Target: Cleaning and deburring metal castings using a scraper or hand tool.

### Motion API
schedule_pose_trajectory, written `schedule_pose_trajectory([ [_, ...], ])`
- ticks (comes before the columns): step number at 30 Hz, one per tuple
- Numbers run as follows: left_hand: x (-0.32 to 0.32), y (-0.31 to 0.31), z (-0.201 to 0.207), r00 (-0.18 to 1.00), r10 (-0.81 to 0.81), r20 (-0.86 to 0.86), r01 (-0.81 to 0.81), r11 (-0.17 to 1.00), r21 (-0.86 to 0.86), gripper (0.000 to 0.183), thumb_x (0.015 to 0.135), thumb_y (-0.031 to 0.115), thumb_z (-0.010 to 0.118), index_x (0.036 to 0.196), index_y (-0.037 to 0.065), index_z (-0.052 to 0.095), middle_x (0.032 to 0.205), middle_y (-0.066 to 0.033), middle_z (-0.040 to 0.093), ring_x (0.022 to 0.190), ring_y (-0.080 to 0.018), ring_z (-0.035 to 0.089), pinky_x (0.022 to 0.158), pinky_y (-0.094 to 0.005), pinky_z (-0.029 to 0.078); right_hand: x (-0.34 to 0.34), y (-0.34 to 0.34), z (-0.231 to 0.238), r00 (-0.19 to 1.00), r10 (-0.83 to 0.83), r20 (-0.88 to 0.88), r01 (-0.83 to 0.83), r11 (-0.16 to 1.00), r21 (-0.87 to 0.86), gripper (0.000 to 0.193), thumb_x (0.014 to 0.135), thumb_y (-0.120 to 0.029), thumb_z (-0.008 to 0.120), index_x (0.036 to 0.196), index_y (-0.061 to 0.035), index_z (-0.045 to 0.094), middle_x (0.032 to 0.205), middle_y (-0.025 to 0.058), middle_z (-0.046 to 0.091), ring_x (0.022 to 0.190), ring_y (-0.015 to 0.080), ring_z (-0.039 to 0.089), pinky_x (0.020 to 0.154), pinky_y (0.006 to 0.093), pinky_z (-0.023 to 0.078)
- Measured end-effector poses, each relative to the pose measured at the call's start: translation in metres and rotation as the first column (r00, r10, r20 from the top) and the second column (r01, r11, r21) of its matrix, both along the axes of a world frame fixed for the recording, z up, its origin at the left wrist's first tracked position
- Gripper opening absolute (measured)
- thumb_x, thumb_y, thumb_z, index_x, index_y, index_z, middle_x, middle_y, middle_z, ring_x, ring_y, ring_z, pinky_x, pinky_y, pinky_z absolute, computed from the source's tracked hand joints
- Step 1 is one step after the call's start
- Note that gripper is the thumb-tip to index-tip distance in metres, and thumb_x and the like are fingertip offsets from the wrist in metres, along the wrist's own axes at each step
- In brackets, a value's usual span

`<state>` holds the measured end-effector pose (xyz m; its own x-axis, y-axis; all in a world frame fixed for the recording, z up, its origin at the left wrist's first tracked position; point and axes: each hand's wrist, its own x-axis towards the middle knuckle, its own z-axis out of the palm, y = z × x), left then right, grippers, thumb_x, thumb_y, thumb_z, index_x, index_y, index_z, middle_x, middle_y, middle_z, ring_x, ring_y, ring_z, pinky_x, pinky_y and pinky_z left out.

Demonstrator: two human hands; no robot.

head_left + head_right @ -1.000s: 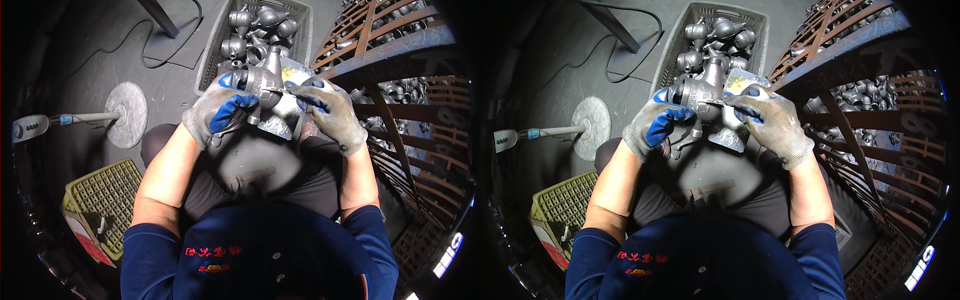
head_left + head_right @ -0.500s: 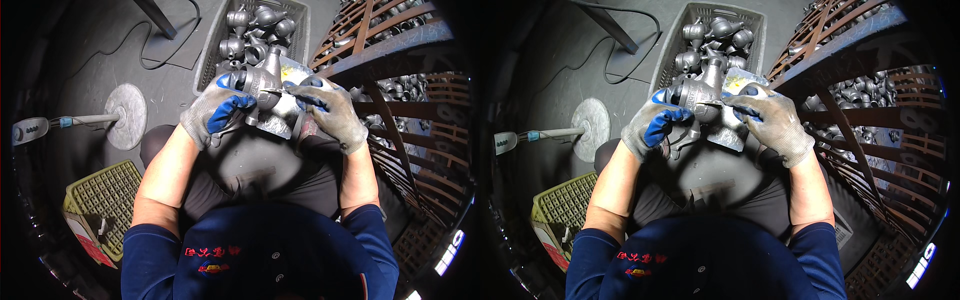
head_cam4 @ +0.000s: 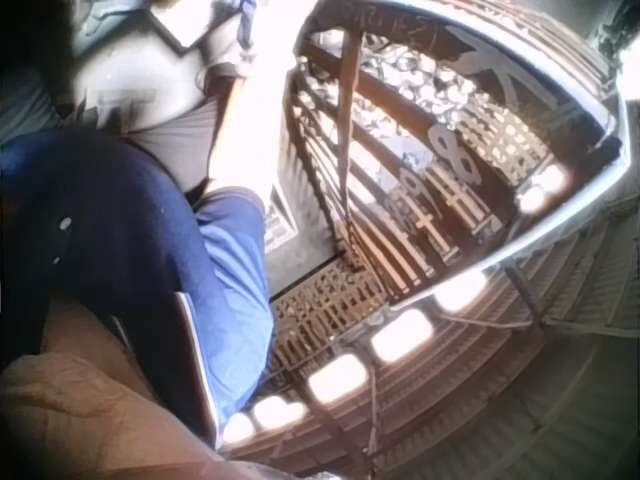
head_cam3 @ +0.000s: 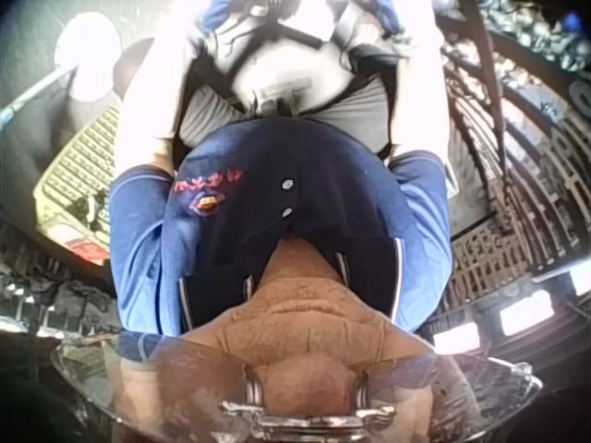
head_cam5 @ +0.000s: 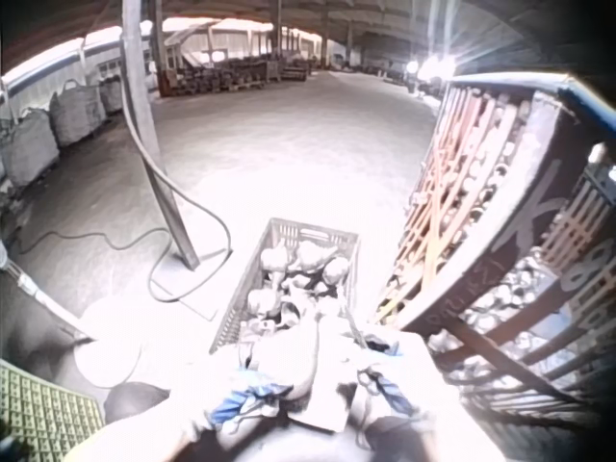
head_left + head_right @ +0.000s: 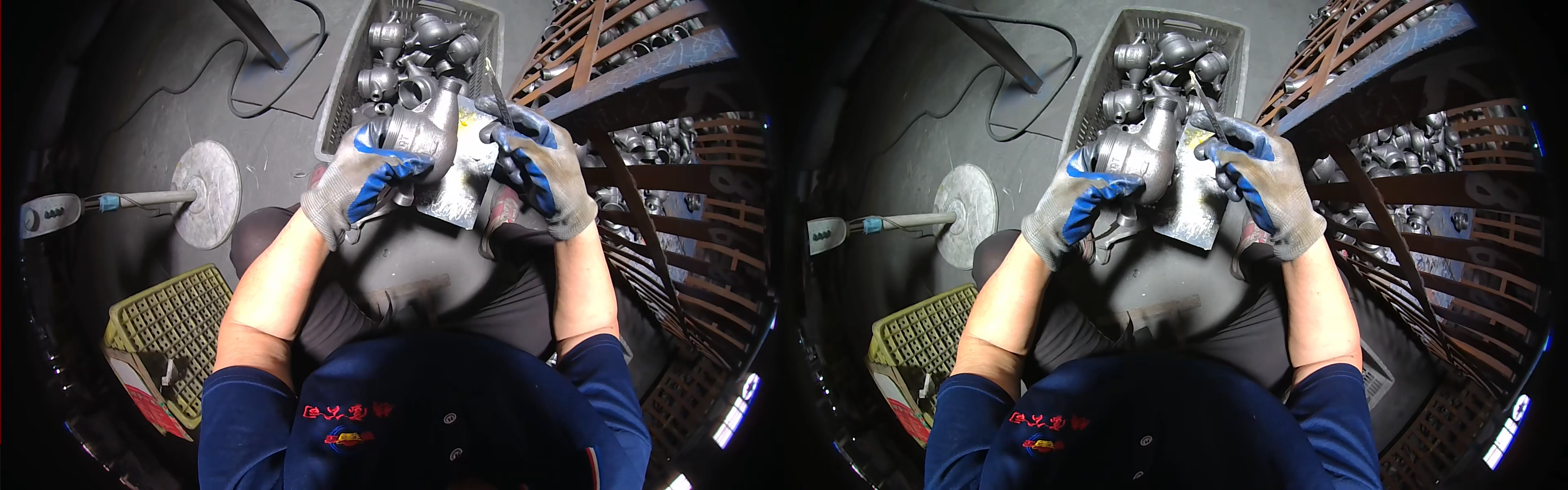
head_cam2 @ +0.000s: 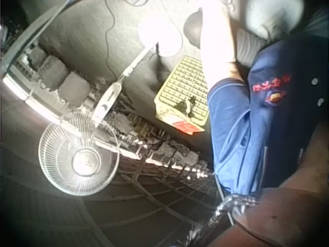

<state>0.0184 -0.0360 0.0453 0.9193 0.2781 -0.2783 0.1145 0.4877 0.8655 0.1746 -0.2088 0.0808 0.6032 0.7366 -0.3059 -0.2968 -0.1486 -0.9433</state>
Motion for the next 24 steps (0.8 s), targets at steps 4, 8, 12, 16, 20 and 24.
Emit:
schedule_pose_trajectory([
  [4, 0.000, 0.002, 0.005, 0.999, -0.025, -0.036, 0.021, 0.994, -0.106, 0.033, 0.077, 0.003, 0.069, 0.109, 0.002, 0.058, 0.092, -0.0019, 0.064, 0.081, -0.0097, 0.061, 0.070, -0.0239, 0.052, 0.000, 0.012, -0.004, 0.988, -0.053, -0.145, 0.062, 0.997, 0.055, 0.039, 0.084, -0.008, 0.060, 0.122, 0.0013, 0.054, 0.084, -0.0006, 0.064, 0.057, 0.0007, 0.048, 0.047, 0.0128, 0.035],
  [8, 0.009, -0.010, 0.004, 0.998, 0.002, 0.057, -0.002, 1.000, -0.011, 0.030, 0.079, 0.004, 0.068, 0.108, 0.002, 0.059, 0.095, -0.0038, 0.063, 0.086, -0.0113, 0.060, 0.076, -0.0258, 0.051, 0.004, 0.017, -0.024, 0.997, 0.072, 0.038, -0.076, 0.987, 0.138, 0.038, 0.094, -0.017, 0.049, 0.129, -0.0032, 0.048, 0.065, -0.0047, 0.048, 0.050, -0.0001, 0.037, 0.042, 0.0140, 0.027],
  [12, 0.012, -0.014, 0.007, 0.998, 0.042, 0.041, -0.040, 0.998, -0.049, 0.028, 0.080, 0.006, 0.067, 0.107, 0.002, 0.060, 0.098, -0.0045, 0.062, 0.090, -0.0126, 0.059, 0.081, -0.0278, 0.049, 0.003, 0.024, -0.024, 0.991, 0.078, -0.112, -0.062, 0.989, 0.137, 0.033, 0.094, -0.007, 0.044, 0.126, -0.0020, 0.048, 0.063, -0.0052, 0.046, 0.049, 0.0004, 0.035, 0.044, 0.0139, 0.028],
  [16, 0.009, -0.004, 0.021, 0.997, -0.024, -0.067, 0.023, 0.999, -0.023, 0.028, 0.082, 0.007, 0.066, 0.108, 0.002, 0.059, 0.100, -0.0038, 0.063, 0.091, -0.0122, 0.059, 0.081, -0.0273, 0.049, -0.002, 0.024, -0.029, 0.989, -0.002, 0.149, -0.038, 0.962, 0.269, 0.032, 0.091, -0.005, 0.047, 0.123, -0.0019, 0.051, 0.083, -0.0012, 0.058, 0.057, -0.0006, 0.041, 0.044, 0.0136, 0.030],
  [20, 0.006, -0.005, 0.021, 0.993, -0.077, -0.092, 0.085, 0.993, 0.085, 0.029, 0.082, 0.007, 0.066, 0.110, 0.002, 0.059, 0.100, -0.0034, 0.063, 0.090, -0.0113, 0.059, 0.080, -0.0262, 0.049, 0.023, 0.022, -0.024, 0.923, 0.304, -0.236, -0.190, 0.893, 0.408, 0.036, 0.085, -0.005, 0.052, 0.121, -0.0044, 0.054, 0.101, 0.0065, 0.062, 0.068, 0.0071, 0.053, 0.054, 0.0177, 0.042],
  [24, 0.001, -0.001, 0.019, 0.985, -0.142, 0.102, 0.150, 0.985, -0.079, 0.032, 0.077, 0.004, 0.069, 0.108, 0.002, 0.061, 0.099, -0.0029, 0.064, 0.085, -0.0099, 0.060, 0.077, -0.0243, 0.049, 0.027, 0.021, -0.022, 0.121, 0.131, 0.984, -0.224, 0.969, -0.101, 0.041, 0.072, -0.001, 0.060, 0.113, -0.0029, 0.060, 0.111, 0.0134, 0.062, 0.107, 0.0292, 0.057, 0.092, 0.0334, 0.045],
])
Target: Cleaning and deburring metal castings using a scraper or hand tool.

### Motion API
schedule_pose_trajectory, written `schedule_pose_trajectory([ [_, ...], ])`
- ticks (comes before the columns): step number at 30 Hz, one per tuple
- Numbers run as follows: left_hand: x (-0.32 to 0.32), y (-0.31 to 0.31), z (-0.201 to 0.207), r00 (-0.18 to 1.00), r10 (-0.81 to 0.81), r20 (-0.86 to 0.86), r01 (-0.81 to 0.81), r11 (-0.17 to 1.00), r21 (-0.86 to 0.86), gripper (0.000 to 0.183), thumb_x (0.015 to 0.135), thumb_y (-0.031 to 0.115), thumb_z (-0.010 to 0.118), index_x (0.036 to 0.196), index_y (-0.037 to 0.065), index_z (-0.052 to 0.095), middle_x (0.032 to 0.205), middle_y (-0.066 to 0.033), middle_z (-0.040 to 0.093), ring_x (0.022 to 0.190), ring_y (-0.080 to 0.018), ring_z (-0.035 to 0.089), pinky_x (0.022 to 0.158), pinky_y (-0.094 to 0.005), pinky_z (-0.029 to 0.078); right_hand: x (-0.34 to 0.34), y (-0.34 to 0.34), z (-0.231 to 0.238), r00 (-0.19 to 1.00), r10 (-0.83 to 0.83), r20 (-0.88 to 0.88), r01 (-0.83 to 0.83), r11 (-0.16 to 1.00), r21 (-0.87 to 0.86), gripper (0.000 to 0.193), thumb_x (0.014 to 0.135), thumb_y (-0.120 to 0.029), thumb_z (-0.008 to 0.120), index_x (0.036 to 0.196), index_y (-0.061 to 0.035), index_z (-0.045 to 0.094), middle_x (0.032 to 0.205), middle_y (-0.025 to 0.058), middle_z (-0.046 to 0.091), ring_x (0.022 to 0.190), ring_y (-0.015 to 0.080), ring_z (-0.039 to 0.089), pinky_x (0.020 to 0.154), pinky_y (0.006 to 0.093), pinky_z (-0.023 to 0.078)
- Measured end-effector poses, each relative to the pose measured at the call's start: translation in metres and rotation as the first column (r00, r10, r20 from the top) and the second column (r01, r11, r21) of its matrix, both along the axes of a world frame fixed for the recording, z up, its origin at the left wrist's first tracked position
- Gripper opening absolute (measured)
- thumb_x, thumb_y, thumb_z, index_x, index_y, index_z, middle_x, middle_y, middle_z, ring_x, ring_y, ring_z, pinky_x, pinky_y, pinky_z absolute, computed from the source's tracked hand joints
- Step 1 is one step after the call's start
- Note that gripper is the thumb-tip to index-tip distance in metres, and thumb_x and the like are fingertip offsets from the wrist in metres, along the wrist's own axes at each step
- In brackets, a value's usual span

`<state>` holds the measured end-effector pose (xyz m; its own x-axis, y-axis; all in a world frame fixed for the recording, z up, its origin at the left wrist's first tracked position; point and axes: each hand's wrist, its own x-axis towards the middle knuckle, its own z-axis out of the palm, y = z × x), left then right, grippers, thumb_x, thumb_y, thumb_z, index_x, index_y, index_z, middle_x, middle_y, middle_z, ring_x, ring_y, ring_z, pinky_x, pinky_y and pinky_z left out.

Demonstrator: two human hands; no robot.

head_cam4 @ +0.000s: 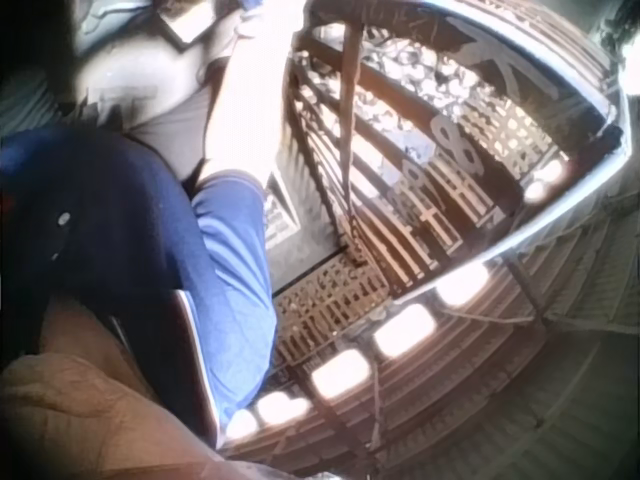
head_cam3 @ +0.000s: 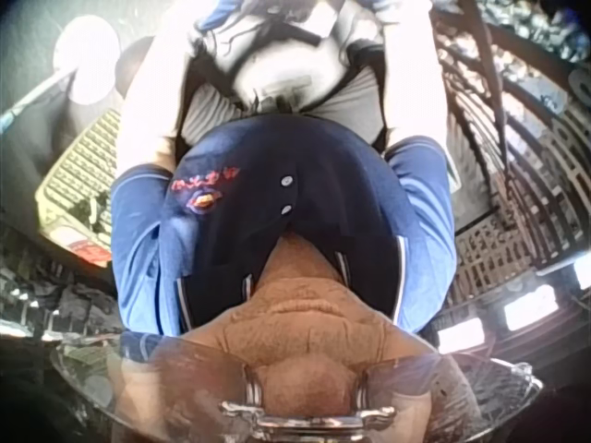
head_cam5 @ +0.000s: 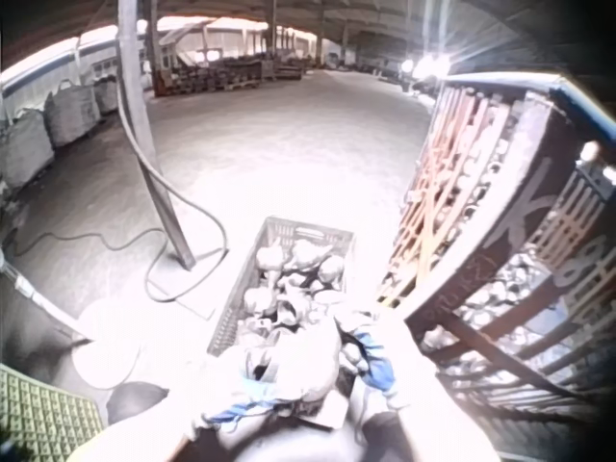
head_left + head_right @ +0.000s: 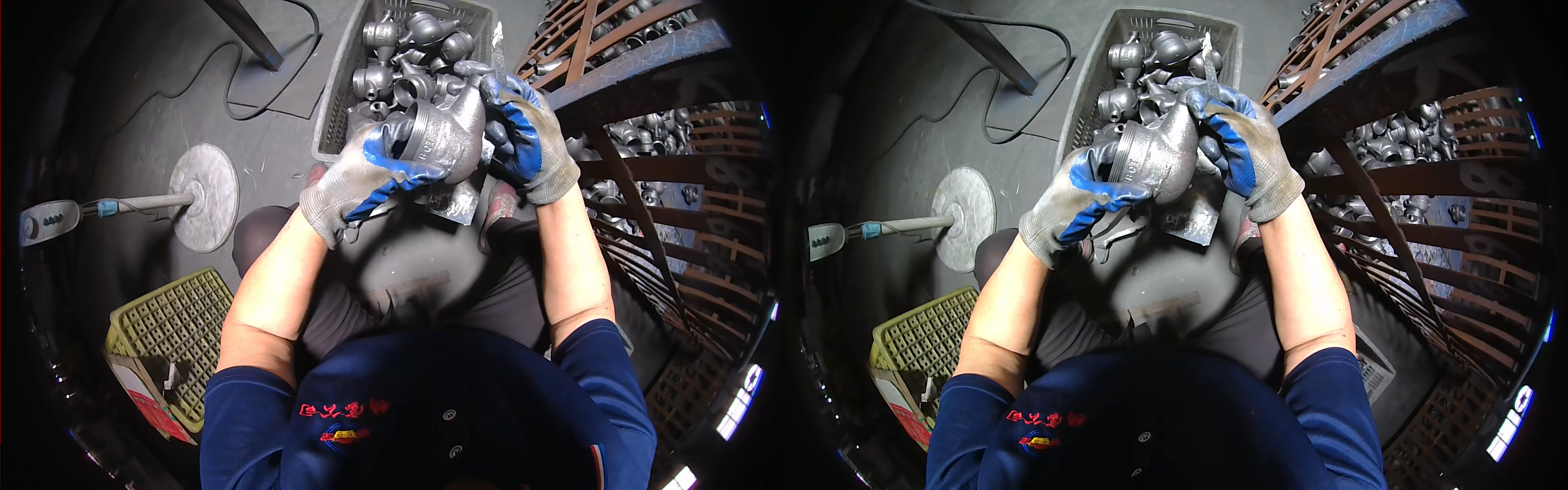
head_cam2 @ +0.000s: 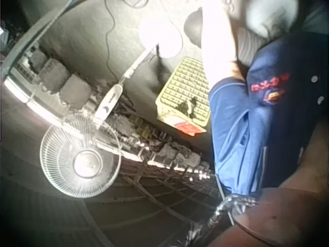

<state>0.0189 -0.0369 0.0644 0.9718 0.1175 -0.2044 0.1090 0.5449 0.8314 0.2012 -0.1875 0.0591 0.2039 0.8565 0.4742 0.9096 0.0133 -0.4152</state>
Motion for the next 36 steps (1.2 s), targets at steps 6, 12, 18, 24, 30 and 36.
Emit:
schedule_pose_trajectory([
  [6, 0.000, 0.003, -0.005, 0.988, 0.004, -0.156, 0.040, 0.961, 0.274, 0.032, 0.077, 0.001, 0.068, 0.108, 0.001, 0.061, 0.093, -0.0029, 0.064, 0.084, -0.0082, 0.060, 0.074, -0.0250, 0.049, -0.009, -0.001, 0.009, 0.990, -0.080, 0.117, 0.070, 0.993, 0.093, 0.039, 0.075, -0.002, 0.061, 0.113, -0.0031, 0.060, 0.106, 0.0112, 0.064, 0.096, 0.0250, 0.062, 0.085, 0.0316, 0.049],
  [12, 0.004, -0.007, -0.008, 0.985, 0.147, -0.091, -0.137, 0.984, 0.116, 0.030, 0.078, 0.003, 0.068, 0.107, 0.002, 0.061, 0.087, -0.0020, 0.065, 0.074, -0.0070, 0.059, 0.066, -0.0224, 0.048, -0.025, 0.014, 0.011, 0.250, -0.011, -0.968, 0.165, 0.986, 0.032, 0.026, 0.085, -0.008, 0.065, 0.110, -0.0004, 0.061, 0.097, 0.0011, 0.064, 0.086, 0.0045, 0.058, 0.074, 0.0186, 0.048],
  [18, -0.001, 0.002, 0.003, 0.994, 0.020, -0.107, 0.006, 0.972, 0.234, 0.024, 0.078, 0.002, 0.068, 0.101, 0.002, 0.063, 0.085, -0.0024, 0.064, 0.074, -0.0079, 0.059, 0.065, -0.0220, 0.048, -0.019, 0.008, 0.010, -0.032, -0.121, -0.992, 0.228, 0.966, -0.125, 0.022, 0.084, -0.013, 0.066, 0.104, -0.0039, 0.064, 0.091, -0.0002, 0.064, 0.081, 0.0049, 0.058, 0.069, 0.0187, 0.048],
  [24, 0.001, 0.001, -0.017, 0.995, 0.086, -0.052, -0.080, 0.991, 0.103, 0.027, 0.077, 0.001, 0.068, 0.103, 0.000, 0.062, 0.087, -0.0038, 0.064, 0.075, -0.0105, 0.060, 0.069, -0.0245, 0.050, -0.017, 0.011, 0.000, 0.222, -0.093, -0.971, 0.243, 0.969, -0.037, 0.022, 0.084, -0.015, 0.066, 0.104, -0.0053, 0.064, 0.090, -0.0012, 0.064, 0.078, 0.0038, 0.057, 0.064, 0.0171, 0.046],
  [30, 0.003, 0.000, -0.008, 0.994, 0.102, -0.044, -0.099, 0.993, 0.062, 0.027, 0.079, -0.002, 0.066, 0.105, -0.001, 0.060, 0.090, -0.0043, 0.064, 0.080, -0.0111, 0.062, 0.073, -0.0251, 0.052, -0.016, 0.013, 0.005, 0.188, -0.148, -0.971, 0.282, 0.955, -0.091, 0.022, 0.086, -0.016, 0.064, 0.105, -0.0057, 0.064, 0.080, -0.0033, 0.060, 0.065, 0.0013, 0.052, 0.053, 0.0153, 0.040],
  [36, 0.004, -0.004, 0.002, 0.991, 0.131, 0.021, -0.133, 0.972, 0.192, 0.032, 0.079, -0.003, 0.065, 0.110, -0.002, 0.058, 0.096, -0.0053, 0.063, 0.085, -0.0102, 0.060, 0.076, -0.0242, 0.052, -0.011, 0.008, -0.001, 0.275, -0.124, -0.953, 0.228, 0.972, -0.060, 0.024, 0.088, -0.019, 0.061, 0.107, -0.0057, 0.064, 0.071, -0.0054, 0.054, 0.053, 0.0004, 0.041, 0.045, 0.0160, 0.030],
])
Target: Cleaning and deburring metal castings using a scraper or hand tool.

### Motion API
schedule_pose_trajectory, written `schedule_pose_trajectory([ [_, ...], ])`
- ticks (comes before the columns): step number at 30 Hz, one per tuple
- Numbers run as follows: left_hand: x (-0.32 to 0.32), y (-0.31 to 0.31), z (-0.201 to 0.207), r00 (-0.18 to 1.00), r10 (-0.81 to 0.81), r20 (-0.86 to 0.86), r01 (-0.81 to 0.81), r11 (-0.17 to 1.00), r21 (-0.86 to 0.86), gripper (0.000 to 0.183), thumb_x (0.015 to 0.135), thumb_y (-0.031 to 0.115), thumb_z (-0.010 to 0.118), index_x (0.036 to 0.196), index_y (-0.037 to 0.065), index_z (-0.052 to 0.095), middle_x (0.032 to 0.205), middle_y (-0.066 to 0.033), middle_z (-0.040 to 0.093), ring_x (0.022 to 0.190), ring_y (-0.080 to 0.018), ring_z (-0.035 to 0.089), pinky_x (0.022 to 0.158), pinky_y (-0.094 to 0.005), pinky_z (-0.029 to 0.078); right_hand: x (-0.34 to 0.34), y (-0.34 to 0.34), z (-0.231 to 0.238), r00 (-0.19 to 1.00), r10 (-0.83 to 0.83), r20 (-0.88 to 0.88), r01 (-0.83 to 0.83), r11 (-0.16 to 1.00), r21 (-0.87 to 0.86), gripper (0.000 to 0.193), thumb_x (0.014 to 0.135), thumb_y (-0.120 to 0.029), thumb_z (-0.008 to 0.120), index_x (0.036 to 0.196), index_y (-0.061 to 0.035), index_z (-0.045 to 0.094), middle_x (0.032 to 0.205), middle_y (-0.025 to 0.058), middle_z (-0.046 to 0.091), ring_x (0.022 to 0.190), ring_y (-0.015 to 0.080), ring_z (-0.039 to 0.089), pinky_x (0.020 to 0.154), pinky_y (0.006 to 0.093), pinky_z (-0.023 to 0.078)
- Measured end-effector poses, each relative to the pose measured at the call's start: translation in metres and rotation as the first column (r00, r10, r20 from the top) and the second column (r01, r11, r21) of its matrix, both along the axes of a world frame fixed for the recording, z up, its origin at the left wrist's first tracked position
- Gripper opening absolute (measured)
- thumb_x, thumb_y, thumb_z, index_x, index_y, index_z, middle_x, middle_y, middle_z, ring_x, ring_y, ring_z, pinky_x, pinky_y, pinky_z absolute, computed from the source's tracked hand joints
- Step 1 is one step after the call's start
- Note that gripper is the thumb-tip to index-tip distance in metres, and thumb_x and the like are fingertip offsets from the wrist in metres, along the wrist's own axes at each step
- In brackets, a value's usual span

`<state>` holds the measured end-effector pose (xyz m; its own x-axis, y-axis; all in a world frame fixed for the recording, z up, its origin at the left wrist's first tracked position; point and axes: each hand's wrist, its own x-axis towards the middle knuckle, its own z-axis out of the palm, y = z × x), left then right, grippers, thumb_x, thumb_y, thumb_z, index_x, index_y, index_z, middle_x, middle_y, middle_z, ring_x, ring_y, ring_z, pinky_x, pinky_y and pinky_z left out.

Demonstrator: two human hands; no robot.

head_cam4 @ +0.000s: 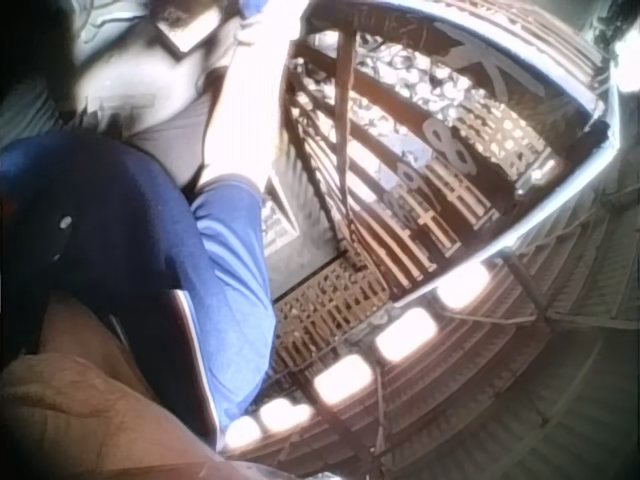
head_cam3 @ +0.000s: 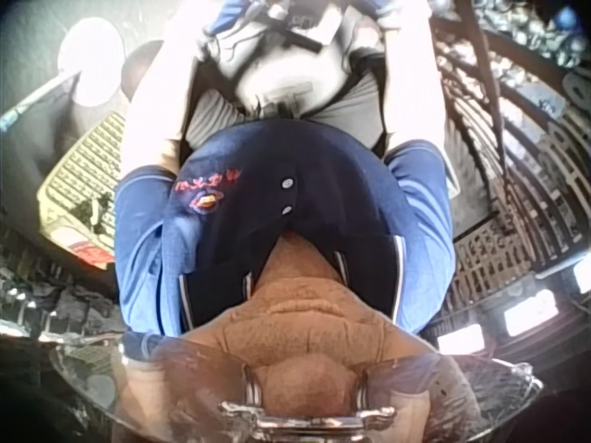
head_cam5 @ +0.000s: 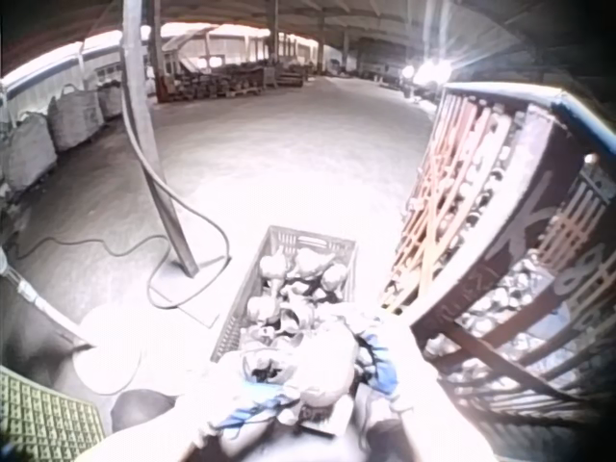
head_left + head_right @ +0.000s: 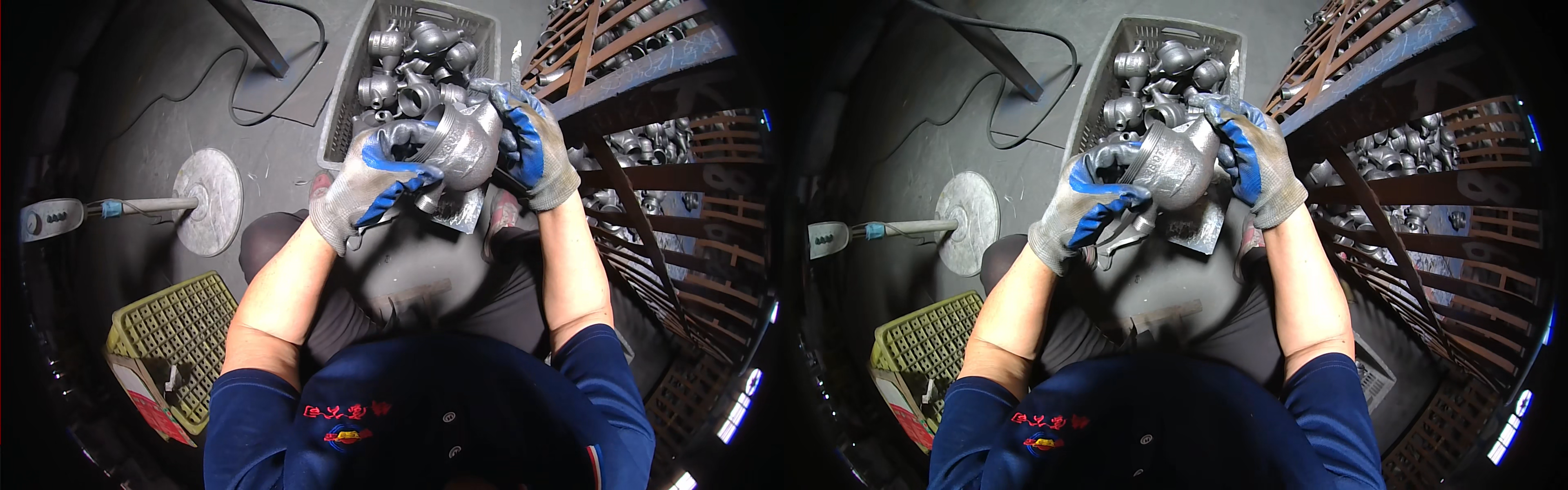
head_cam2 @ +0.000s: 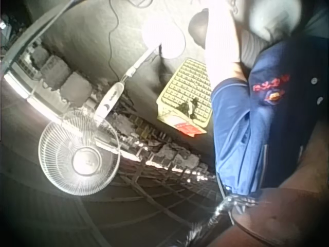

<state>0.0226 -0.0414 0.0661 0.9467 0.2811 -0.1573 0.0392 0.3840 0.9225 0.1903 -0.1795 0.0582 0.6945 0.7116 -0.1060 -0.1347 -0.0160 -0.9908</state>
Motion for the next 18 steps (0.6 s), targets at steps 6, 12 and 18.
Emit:
schedule_pose_trajectory([
  [6, 0.002, 0.000, 0.000, 0.997, 0.025, -0.071, -0.030, 0.997, -0.073, 0.035, 0.079, -0.002, 0.066, 0.113, -0.003, 0.057, 0.099, -0.0047, 0.063, 0.088, -0.0111, 0.059, 0.077, -0.0258, 0.052, -0.003, -0.004, 0.000, 0.989, 0.030, 0.147, -0.031, 1.000, 0.003, 0.025, 0.089, -0.021, 0.060, 0.108, -0.0057, 0.065, 0.064, -0.0067, 0.049, 0.045, -0.0002, 0.034, 0.039, 0.0168, 0.023],
  [12, 0.003, 0.007, -0.017, 0.996, -0.085, -0.020, 0.088, 0.960, 0.264, 0.031, 0.081, 0.005, 0.067, 0.111, 0.001, 0.059, 0.099, -0.0033, 0.064, 0.086, -0.0084, 0.058, 0.078, -0.0242, 0.050, -0.001, 0.002, -0.003, 1.000, -0.015, -0.007, 0.015, 0.999, -0.038, 0.022, 0.087, -0.020, 0.062, 0.105, -0.0063, 0.065, 0.068, -0.0069, 0.053, 0.047, 0.0003, 0.037, 0.041, 0.0161, 0.026],
  [18, 0.003, 0.009, -0.025, 0.987, -0.151, -0.057, 0.138, 0.971, -0.193, 0.021, 0.082, -0.001, 0.061, 0.103, -0.002, 0.060, 0.090, -0.0064, 0.064, 0.080, -0.0133, 0.062, 0.070, -0.0263, 0.052, -0.003, 0.004, 0.000, 0.968, 0.022, -0.249, -0.018, 1.000, 0.016, 0.022, 0.086, -0.016, 0.063, 0.106, -0.0075, 0.062, 0.078, -0.0044, 0.059, 0.054, 0.0010, 0.048, 0.045, 0.0145, 0.037],
])
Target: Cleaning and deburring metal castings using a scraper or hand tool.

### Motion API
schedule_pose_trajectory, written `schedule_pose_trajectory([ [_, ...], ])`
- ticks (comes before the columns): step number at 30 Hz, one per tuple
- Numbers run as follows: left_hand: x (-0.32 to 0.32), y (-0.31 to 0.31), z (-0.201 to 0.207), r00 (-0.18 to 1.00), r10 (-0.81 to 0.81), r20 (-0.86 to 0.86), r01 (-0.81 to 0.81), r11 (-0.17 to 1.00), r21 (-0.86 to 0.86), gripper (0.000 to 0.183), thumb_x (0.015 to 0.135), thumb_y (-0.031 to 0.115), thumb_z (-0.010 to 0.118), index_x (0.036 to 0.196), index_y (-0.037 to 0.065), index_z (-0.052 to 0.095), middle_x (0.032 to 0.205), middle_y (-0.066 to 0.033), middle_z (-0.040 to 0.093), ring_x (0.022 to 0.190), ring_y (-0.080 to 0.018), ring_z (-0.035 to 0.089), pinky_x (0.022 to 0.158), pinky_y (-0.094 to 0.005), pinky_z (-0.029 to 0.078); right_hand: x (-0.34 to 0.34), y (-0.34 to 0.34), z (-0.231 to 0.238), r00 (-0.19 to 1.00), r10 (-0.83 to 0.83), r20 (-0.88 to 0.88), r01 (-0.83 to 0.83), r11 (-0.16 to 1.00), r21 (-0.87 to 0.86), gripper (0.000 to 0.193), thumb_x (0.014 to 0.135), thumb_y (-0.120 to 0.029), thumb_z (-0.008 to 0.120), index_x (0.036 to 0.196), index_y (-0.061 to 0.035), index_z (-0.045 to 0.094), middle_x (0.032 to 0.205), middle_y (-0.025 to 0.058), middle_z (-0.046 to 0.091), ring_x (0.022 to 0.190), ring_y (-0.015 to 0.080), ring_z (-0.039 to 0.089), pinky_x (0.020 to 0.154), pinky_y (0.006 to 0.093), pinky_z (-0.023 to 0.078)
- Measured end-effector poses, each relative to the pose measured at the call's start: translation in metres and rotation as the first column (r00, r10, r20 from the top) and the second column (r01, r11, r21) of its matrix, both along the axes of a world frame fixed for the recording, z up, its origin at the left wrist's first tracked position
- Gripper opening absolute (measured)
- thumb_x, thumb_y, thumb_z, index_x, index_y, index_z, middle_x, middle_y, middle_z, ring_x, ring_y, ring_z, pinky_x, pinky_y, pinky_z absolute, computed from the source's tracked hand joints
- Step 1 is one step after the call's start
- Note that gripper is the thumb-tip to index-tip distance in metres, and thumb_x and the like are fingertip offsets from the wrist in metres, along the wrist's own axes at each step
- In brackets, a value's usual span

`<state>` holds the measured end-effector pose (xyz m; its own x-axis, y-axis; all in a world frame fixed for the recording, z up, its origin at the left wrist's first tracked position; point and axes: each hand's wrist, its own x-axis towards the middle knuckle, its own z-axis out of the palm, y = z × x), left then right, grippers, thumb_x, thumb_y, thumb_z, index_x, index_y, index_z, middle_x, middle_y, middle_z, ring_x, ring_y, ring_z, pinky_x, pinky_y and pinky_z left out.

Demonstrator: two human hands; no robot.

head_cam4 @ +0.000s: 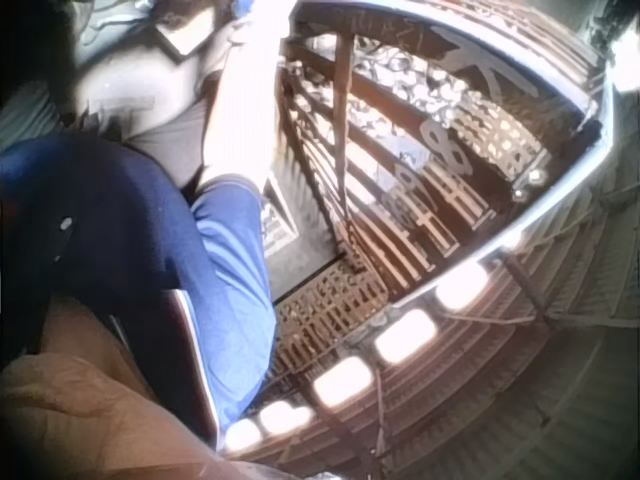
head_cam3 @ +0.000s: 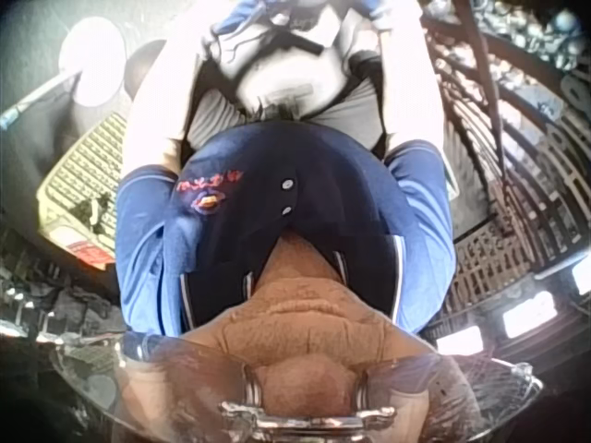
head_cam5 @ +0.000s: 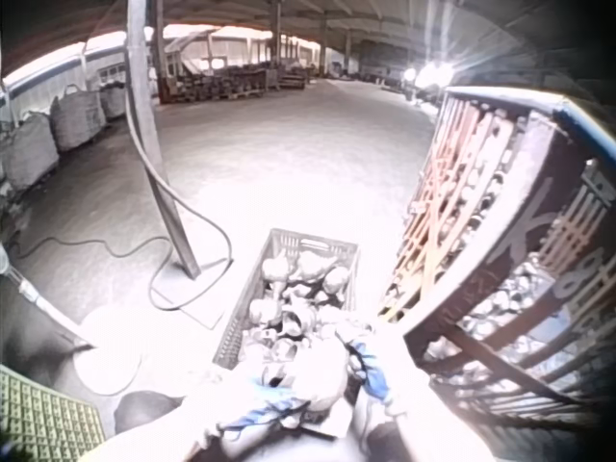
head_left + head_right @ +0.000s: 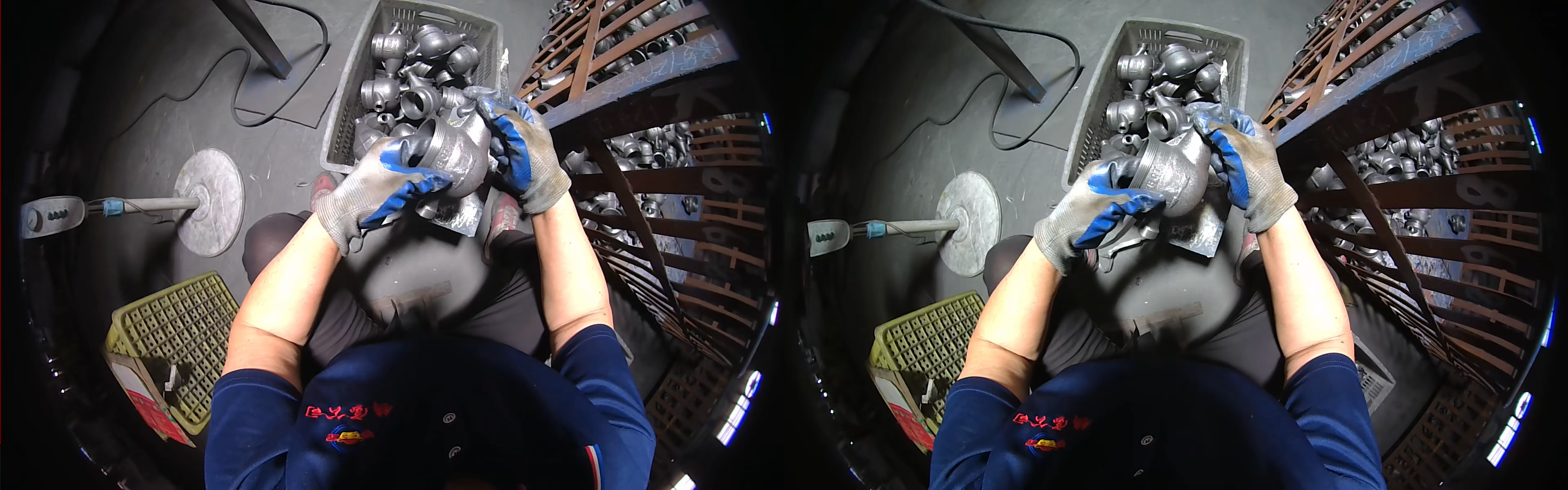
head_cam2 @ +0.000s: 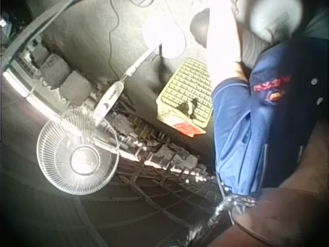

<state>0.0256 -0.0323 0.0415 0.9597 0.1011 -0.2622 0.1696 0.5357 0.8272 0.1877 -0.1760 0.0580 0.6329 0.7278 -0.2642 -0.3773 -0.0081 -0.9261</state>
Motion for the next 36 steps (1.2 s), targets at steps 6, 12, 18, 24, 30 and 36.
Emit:
schedule_pose_trajectory([
  [6, -0.001, -0.009, 0.002, 0.977, 0.210, -0.043, -0.213, 0.919, -0.332, 0.033, 0.083, -0.003, 0.057, 0.115, 0.001, 0.054, 0.093, -0.0095, 0.065, 0.081, -0.0153, 0.065, 0.071, -0.0268, 0.054, -0.001, -0.007, 0.016, 0.983, -0.163, 0.085, 0.158, 0.985, 0.063, 0.045, 0.091, -0.015, 0.054, 0.131, 0.0005, 0.041, 0.094, 0.0059, 0.061, 0.056, 0.0051, 0.052, 0.043, 0.0167, 0.042],
  [12, -0.005, 0.004, -0.025, 0.970, 0.214, 0.116, -0.230, 0.962, 0.146, 0.026, 0.078, 0.004, 0.055, 0.102, 0.000, 0.062, 0.094, -0.0141, 0.064, 0.090, -0.0283, 0.063, 0.081, -0.0337, 0.050, -0.035, -0.031, 0.046, 0.988, 0.116, 0.099, -0.115, 0.993, -0.019, 0.044, 0.088, -0.006, 0.054, 0.129, 0.0053, 0.043, 0.091, 0.0147, 0.065, 0.056, 0.0085, 0.058, 0.046, 0.0189, 0.047],
  [18, -0.008, 0.007, -0.018, 0.957, 0.202, 0.207, -0.280, 0.833, 0.478, 0.026, 0.072, 0.009, 0.057, 0.096, 0.002, 0.065, 0.093, -0.0178, 0.063, 0.090, -0.0378, 0.059, 0.082, -0.0404, 0.046, -0.053, -0.026, 0.038, 0.969, 0.233, 0.079, -0.228, 0.971, -0.069, 0.044, 0.083, 0.005, 0.052, 0.127, 0.0023, 0.049, 0.089, 0.0092, 0.065, 0.070, 0.0080, 0.058, 0.059, 0.0209, 0.049],
  [24, -0.003, -0.003, 0.004, 0.950, 0.312, -0.027, -0.293, 0.855, -0.428, 0.029, 0.088, 0.002, 0.049, 0.116, -0.003, 0.049, 0.100, -0.0135, 0.064, 0.089, -0.0222, 0.065, 0.078, -0.0308, 0.055, -0.048, -0.019, 0.020, 0.913, 0.234, 0.335, -0.174, 0.964, -0.201, 0.042, 0.079, 0.004, 0.054, 0.121, 0.0017, 0.056, 0.090, 0.0047, 0.064, 0.074, 0.0059, 0.056, 0.071, 0.0228, 0.049],
  [30, -0.005, -0.007, 0.009, 0.938, 0.341, 0.054, -0.308, 0.897, -0.317, 0.031, 0.088, -0.001, 0.049, 0.118, -0.002, 0.048, 0.099, -0.0124, 0.063, 0.089, -0.0197, 0.065, 0.075, -0.0301, 0.055, -0.050, -0.014, 0.019, 0.857, 0.253, 0.449, -0.152, 0.957, -0.249, 0.043, 0.077, 0.003, 0.053, 0.120, -0.0005, 0.057, 0.085, 0.0038, 0.063, 0.071, 0.0044, 0.053, 0.068, 0.0216, 0.048],
  [36, -0.002, -0.011, -0.001, 0.900, 0.419, 0.118, -0.389, 0.897, -0.209, 0.035, 0.086, -0.003, 0.053, 0.120, 0.000, 0.047, 0.102, -0.0111, 0.062, 0.087, -0.0183, 0.064, 0.072, -0.0300, 0.055, -0.047, -0.011, 0.022, 0.929, 0.254, 0.268, -0.192, 0.953, -0.235, 0.040, 0.076, 0.002, 0.054, 0.116, 0.0000, 0.059, 0.093, 0.0062, 0.065, 0.079, 0.0067, 0.057, 0.074, 0.0230, 0.048],
])
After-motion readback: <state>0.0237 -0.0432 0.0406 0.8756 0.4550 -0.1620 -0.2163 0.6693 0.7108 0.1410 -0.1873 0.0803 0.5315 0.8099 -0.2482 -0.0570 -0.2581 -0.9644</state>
